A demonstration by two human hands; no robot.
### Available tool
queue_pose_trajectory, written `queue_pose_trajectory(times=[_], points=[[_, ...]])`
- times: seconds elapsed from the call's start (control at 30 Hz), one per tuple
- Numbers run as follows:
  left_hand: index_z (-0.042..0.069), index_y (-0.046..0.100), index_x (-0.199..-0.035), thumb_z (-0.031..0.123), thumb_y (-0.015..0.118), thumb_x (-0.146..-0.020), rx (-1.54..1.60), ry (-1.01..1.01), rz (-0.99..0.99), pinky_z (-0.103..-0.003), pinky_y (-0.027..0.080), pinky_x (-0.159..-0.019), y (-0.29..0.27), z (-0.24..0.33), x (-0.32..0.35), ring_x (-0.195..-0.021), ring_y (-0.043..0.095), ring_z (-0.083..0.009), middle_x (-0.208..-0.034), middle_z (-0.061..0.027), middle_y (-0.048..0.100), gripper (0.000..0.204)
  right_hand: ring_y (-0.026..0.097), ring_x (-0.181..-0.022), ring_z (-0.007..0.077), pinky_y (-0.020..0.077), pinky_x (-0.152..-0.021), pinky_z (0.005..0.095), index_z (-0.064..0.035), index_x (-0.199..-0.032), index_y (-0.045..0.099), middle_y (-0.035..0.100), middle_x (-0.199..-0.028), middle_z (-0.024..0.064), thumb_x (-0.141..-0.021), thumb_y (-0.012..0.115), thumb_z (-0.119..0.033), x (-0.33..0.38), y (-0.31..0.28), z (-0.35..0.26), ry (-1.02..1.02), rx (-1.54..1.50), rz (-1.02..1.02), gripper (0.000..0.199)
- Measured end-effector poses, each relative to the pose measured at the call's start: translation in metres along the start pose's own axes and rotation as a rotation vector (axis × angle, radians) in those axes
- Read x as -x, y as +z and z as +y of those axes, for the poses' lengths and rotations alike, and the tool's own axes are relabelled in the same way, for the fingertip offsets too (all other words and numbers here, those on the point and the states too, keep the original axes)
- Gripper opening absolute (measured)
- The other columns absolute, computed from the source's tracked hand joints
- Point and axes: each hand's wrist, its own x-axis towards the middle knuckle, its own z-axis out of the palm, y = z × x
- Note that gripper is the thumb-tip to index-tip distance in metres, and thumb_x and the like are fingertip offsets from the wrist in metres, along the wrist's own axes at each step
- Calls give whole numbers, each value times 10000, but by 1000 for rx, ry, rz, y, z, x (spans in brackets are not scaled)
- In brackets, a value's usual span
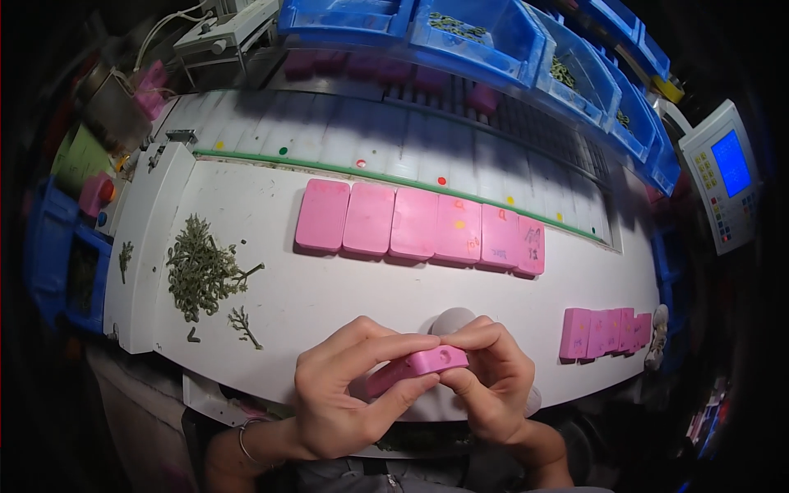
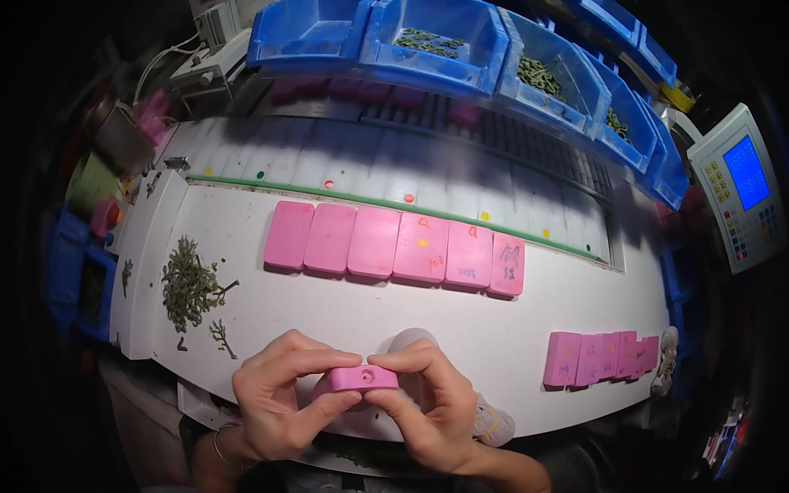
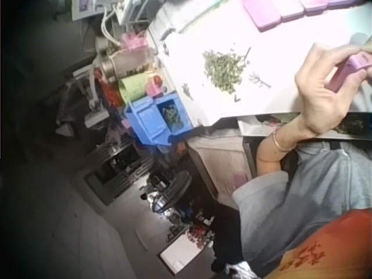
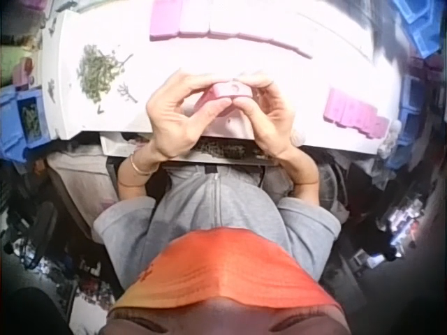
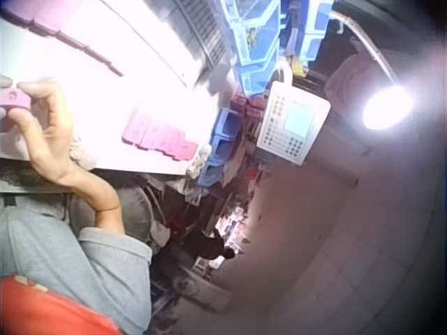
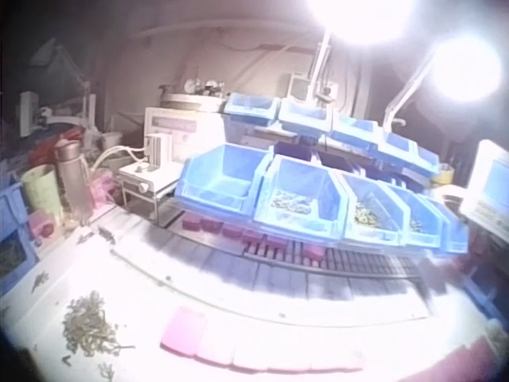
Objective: The person opens pink plastic containers, removes small dried herb sprigs, and places them into blue bins on a conveyor system. They repeatedly open and close the containers, transfer the herbs, and occasionally wipe the containers with a cloth before continuing the process.
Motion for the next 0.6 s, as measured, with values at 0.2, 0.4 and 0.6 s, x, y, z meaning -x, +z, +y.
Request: queue_pose_trajectory(times=[0.2,0.4,0.6], points=[[-41,633,-944,-36,720,-691,122,-42,-6,-234,448,-686,0,-3,-4,-762,574,-141,-850,-120,616,268,519,-826,148,416,-755,252,56,-1029,527,555,-911,96,-802,621,53,-2,-4,4,-20,-8,-21,246],[-55,515,-1166,124,703,-792,528,-392,-146,-277,442,-849,4,-5,-12,-996,551,-176,-1048,-118,569,456,522,-862,160,415,-779,251,51,-1031,517,552,-946,118,-809,612,57,-1,-7,8,-17,-96,64,242],[-49,507,-1182,450,304,-972,543,-750,-515,-235,399,-866,-16,-13,-13,-952,504,-110,-1054,-72,574,578,548,-865,153,451,-793,285,44,-1004,526,557,-917,106,-803,623,2,-2,-3,-13,366,-73,129,227]])
